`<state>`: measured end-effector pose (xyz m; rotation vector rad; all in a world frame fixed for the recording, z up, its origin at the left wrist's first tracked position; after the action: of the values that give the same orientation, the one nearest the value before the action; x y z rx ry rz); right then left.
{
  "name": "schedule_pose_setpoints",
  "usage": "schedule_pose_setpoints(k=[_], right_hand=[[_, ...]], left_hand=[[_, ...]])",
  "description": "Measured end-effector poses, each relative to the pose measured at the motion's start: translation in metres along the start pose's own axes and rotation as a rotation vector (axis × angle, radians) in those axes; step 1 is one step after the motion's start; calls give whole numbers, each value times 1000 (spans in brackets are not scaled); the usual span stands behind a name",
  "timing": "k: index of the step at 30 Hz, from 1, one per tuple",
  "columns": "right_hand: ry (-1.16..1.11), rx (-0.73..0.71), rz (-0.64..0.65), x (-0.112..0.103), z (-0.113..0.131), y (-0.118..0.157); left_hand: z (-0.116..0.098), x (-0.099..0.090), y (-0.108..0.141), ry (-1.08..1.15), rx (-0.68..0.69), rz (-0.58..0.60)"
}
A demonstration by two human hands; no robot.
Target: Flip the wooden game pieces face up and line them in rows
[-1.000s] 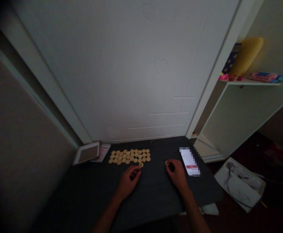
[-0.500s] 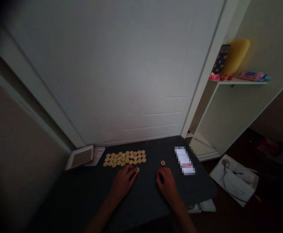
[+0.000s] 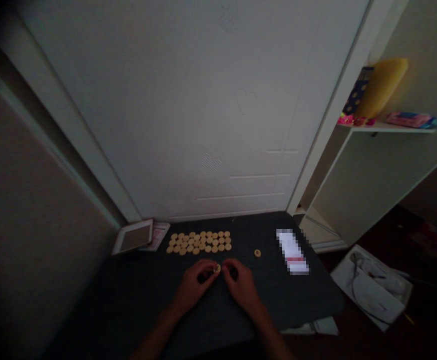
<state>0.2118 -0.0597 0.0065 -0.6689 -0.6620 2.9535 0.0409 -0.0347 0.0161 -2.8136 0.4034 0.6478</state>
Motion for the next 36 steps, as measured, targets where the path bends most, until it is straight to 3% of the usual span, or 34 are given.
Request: schedule_pose_setpoints(k=[7, 19, 23, 31, 36], right_hand=[[-77, 26, -6, 5, -6, 2], [-114, 112, -21, -4, -6, -2], [-108, 127, -81, -24, -21, -2], [145, 26, -143, -95, -49, -9], [230, 56, -230, -116, -63, -9]], left_hand=[[8, 12, -1, 203, -110, 51], [2, 10, 3, 141, -11, 62], [0, 5, 3, 59, -16, 12], [0, 1, 3, 50, -19, -32], [1, 1, 3, 46, -18, -29]])
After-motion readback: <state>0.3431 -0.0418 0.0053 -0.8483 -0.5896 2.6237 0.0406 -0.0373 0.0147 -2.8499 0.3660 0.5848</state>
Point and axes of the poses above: each hand's wrist, its own y-axis away from the middle knuckle, its own x-axis out of the palm, z = x × y, the point moved 5 cm from there along -y, towards the middle knuckle, and after that the axes turned 9 degrees about -x, right-handed, at the moved point
